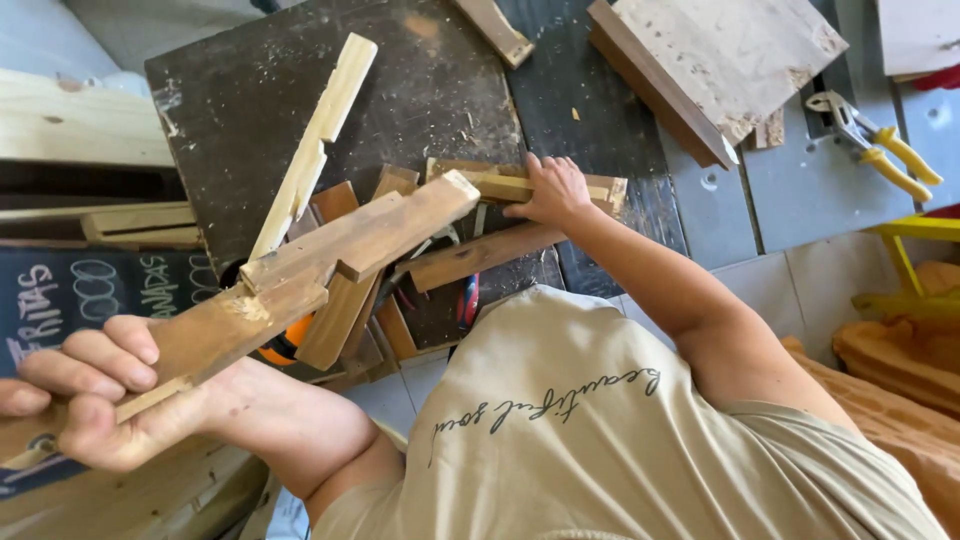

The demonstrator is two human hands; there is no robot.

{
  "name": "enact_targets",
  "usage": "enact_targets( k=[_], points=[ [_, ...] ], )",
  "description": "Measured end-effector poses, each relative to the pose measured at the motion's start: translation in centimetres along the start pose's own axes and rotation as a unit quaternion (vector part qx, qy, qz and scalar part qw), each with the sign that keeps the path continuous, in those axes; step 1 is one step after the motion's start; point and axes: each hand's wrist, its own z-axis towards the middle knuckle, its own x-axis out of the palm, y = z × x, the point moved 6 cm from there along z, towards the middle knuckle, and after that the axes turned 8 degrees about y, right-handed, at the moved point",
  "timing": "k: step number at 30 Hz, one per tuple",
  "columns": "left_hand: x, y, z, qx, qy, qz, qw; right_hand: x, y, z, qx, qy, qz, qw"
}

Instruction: Disassembling wooden structures by prying boards apart and removing nails using a hammer and pliers.

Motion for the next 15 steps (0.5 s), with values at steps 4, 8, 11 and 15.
enact_targets(
  k=[4,8,11,15],
  points=[
    [2.2,2.3,-0.9,-0.061,-0.040,-0.008,0.997,-3.7,1.4,-5.9,-0.222,-0.086,0.171,0.956],
    [6.8,6.5,-1.8,-0.114,0.034,-0.081,0.990,-8.0,4.0,-13.6,-0.394,-0.149,0.198,0.885],
    [11.8,9.7,-2.6,-0.143,0.060,-0.174,0.972,-6.6,3.8,-14.7,-0.394,-0.127,0.177,0.893],
    [16.4,12.2,-3.4,-0.176,0.088,-0.235,0.952,-6.2,0.3,-15.7,-0.327,-0.099,0.263,0.902]
  ],
)
